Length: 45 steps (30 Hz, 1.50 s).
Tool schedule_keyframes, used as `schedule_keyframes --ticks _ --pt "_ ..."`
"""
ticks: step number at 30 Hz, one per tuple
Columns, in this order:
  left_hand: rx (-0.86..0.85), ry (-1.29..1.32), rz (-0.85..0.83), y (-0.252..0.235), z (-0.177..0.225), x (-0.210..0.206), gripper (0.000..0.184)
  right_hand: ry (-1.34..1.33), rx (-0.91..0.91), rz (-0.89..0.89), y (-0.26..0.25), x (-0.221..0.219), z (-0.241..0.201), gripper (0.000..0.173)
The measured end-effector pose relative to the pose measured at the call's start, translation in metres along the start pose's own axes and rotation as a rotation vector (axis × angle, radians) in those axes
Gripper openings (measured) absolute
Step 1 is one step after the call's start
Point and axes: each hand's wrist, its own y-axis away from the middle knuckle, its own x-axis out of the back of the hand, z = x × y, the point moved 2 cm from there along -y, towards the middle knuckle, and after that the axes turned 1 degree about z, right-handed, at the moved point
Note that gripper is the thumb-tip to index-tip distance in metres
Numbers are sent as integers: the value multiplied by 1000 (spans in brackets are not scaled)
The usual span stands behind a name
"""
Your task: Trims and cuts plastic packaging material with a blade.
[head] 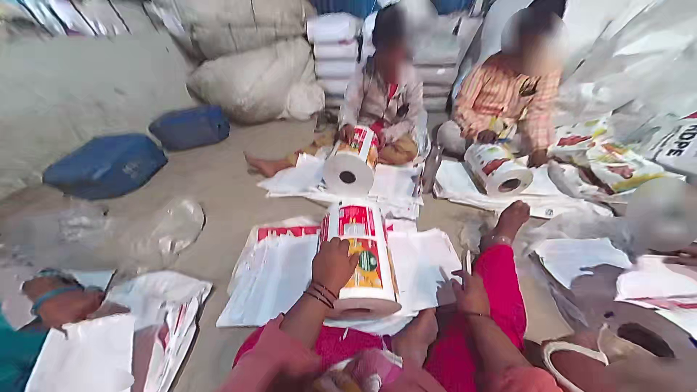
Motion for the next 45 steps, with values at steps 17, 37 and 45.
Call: schedule_keyframes --ticks 17,37,45 --pt "211 -199 -103 -85 36 13 48 -168 -35 -9 -16 1 19 24" --pt "-250 -513 -193 -84 20 26 41 -210 23 -18 -15 -2 25 22" --pt "-487 -400 -244 -96 -9 30 29 -213 8 -19 -11 2 21 23"
